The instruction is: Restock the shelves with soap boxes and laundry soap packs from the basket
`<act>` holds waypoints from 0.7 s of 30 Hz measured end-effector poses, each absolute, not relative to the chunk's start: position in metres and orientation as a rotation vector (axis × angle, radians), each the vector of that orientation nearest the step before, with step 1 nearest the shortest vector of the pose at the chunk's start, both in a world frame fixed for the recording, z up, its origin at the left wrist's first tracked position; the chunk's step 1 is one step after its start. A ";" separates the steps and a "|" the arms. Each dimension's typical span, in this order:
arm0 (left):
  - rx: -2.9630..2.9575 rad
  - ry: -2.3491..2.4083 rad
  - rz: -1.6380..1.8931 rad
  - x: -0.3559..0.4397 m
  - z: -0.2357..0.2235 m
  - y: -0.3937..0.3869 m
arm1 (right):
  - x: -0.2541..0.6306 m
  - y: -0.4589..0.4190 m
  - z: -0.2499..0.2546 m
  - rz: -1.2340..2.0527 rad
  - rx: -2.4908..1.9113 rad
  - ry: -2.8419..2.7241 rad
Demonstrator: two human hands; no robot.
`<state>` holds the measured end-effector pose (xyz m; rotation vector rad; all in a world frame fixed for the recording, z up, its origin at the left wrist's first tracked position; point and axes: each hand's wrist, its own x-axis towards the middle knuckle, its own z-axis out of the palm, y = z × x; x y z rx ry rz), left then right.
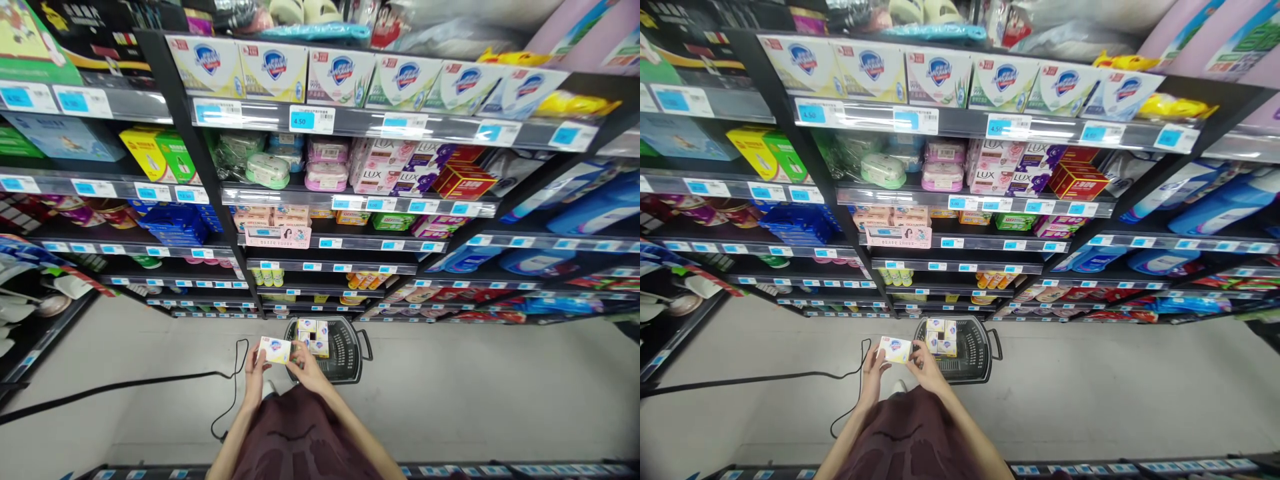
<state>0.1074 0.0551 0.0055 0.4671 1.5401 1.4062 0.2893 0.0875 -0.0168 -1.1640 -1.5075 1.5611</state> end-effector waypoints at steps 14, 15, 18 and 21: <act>0.481 1.570 1.412 0.108 0.009 0.055 | 0.290 0.086 -0.015 1.612 -1.131 -1.413; 0.485 1.573 1.412 0.108 0.010 0.055 | 0.290 0.086 -0.014 1.623 -1.127 -1.396; 0.497 1.559 1.414 0.110 0.014 0.057 | 0.290 0.086 -0.011 1.626 -1.116 -1.354; 0.512 1.527 1.425 0.112 0.019 0.058 | 0.289 0.087 -0.009 1.599 -1.113 -1.309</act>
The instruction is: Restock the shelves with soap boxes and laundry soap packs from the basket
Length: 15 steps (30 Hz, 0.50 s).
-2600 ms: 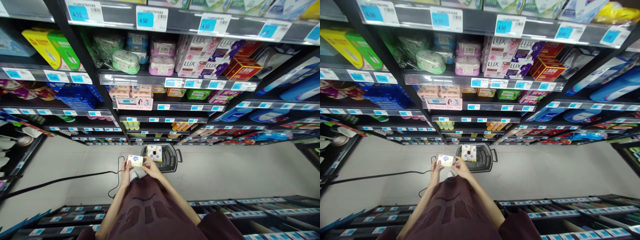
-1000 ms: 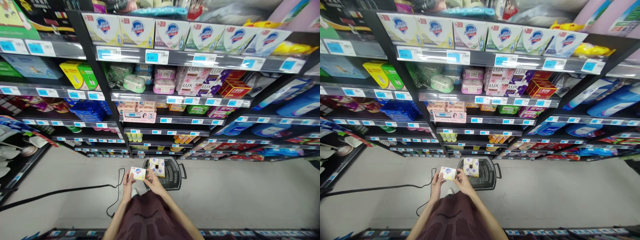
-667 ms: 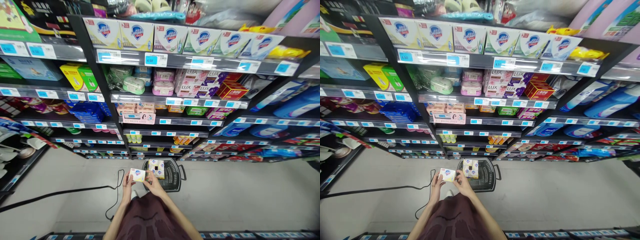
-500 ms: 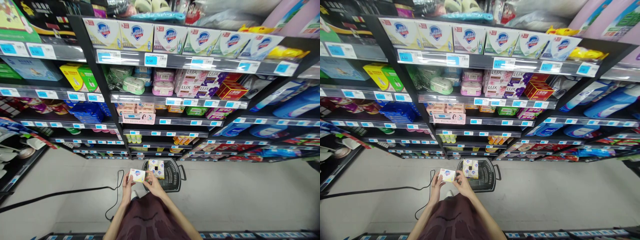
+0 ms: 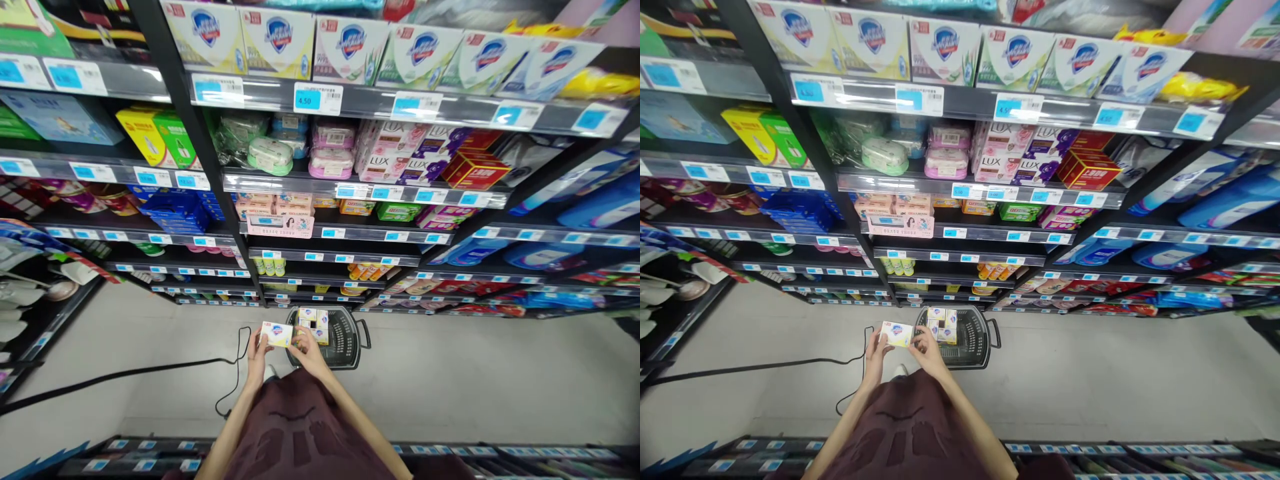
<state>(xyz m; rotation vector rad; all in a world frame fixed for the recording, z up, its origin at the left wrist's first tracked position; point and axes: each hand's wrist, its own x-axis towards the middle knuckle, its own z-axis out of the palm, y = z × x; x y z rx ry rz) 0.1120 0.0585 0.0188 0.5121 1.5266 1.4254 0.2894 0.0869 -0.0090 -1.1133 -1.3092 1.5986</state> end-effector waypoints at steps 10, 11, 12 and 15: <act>0.472 1.486 1.445 0.114 0.015 0.056 | 0.292 0.087 -0.010 1.565 -1.138 -1.251; 0.455 1.478 1.448 0.114 0.013 0.056 | 0.292 0.087 -0.010 1.566 -1.141 -1.251; 0.441 1.467 1.453 0.114 0.012 0.056 | 0.292 0.087 -0.009 1.565 -1.146 -1.249; 0.422 1.432 1.461 0.114 0.011 0.055 | 0.292 0.087 -0.007 1.562 -1.162 -1.236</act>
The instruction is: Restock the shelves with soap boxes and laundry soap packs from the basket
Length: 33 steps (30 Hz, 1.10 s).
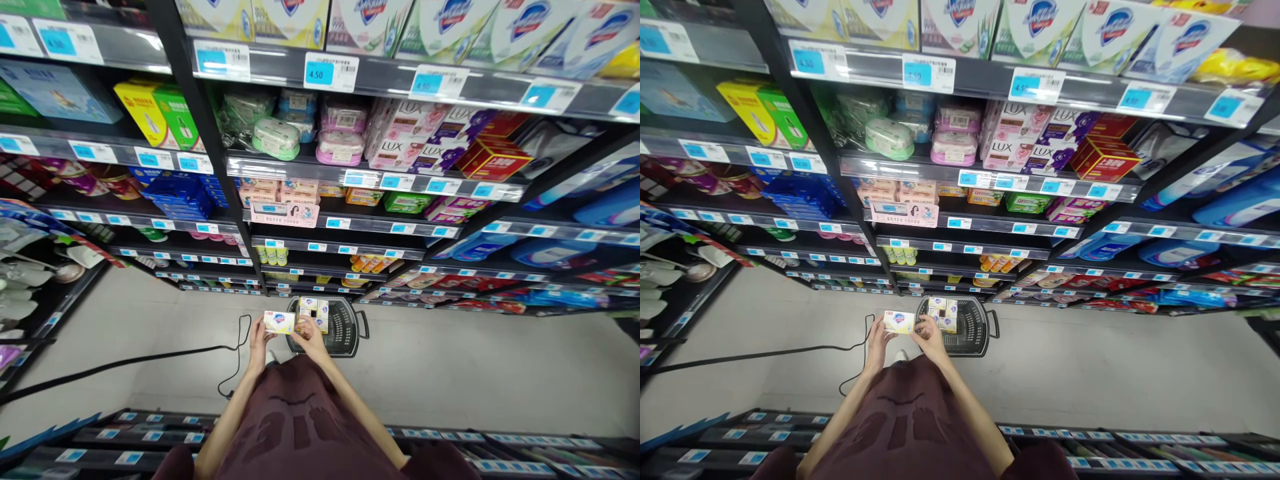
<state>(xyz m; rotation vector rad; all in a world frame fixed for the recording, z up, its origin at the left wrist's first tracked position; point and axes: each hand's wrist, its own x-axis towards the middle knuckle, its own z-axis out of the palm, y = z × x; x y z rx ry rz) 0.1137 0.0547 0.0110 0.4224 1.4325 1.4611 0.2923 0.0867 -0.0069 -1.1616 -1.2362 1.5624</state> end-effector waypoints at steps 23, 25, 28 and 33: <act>0.467 1.448 1.473 0.120 0.013 0.056 | 0.298 0.086 -0.014 1.539 -1.188 -1.188; 0.489 1.449 1.473 0.120 0.015 0.056 | 0.299 0.086 -0.018 1.557 -1.184 -1.168; 0.530 1.464 1.465 0.121 0.016 0.057 | 0.299 0.087 -0.019 1.597 -1.176 -1.123; 0.589 1.466 1.451 0.119 0.019 0.057 | 0.299 0.089 -0.021 1.647 -1.201 -1.085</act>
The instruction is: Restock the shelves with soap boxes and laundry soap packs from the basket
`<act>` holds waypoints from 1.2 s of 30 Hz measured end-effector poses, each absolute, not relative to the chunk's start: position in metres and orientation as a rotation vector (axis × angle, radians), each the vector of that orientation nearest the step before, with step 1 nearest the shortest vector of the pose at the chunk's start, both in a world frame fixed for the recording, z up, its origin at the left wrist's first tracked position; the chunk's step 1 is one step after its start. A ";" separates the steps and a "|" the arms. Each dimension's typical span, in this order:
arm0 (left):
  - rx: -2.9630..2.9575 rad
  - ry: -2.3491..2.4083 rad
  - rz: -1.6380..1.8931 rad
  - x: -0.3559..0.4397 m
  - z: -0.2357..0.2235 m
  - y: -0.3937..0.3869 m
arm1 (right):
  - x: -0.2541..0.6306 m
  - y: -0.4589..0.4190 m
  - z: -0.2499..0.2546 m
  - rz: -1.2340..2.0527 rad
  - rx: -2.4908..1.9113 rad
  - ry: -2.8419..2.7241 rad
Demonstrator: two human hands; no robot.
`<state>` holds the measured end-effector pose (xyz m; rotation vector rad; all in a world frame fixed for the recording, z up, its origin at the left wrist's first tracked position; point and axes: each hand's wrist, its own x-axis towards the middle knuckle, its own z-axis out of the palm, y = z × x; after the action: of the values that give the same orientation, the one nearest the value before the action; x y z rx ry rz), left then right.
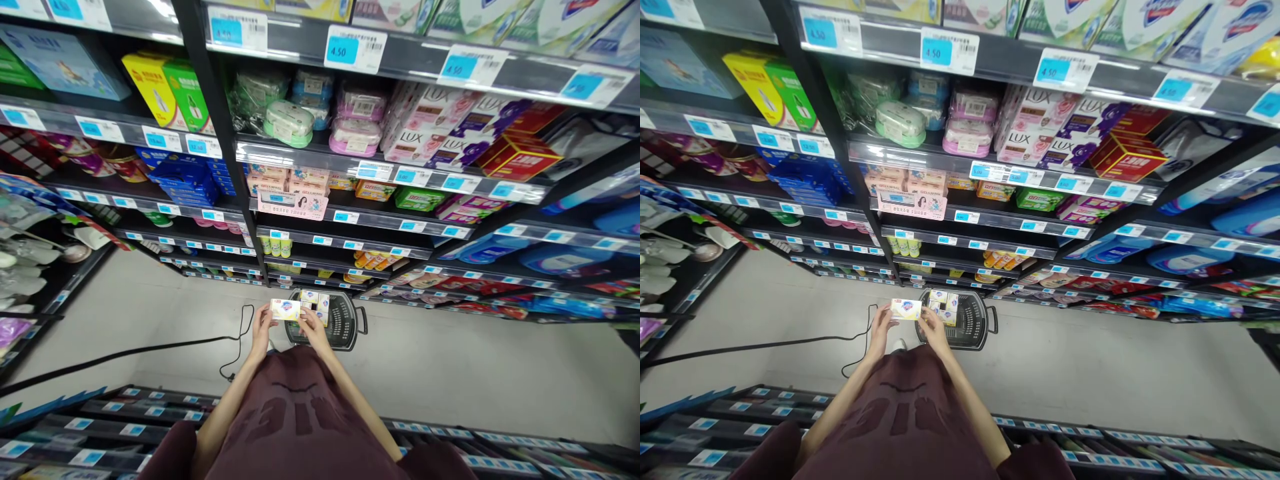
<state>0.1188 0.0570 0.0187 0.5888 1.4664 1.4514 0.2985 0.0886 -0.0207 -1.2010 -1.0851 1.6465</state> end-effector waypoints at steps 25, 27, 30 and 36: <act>0.686 1.640 1.457 0.116 0.015 0.047 | 0.293 0.083 -0.018 1.704 -1.204 -1.016; 0.692 1.641 1.449 0.115 0.018 0.047 | 0.293 0.083 -0.014 1.722 -1.195 -1.005; 0.705 1.603 1.431 0.116 0.023 0.046 | 0.294 0.083 -0.009 1.730 -1.205 -1.028; 0.720 1.534 1.417 0.120 0.028 0.047 | 0.296 0.084 -0.006 1.658 -1.244 -1.066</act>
<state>0.1200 0.0469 0.0279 0.7200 1.5339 1.4172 0.2959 0.0842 -0.0061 -1.2435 -1.0664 1.6581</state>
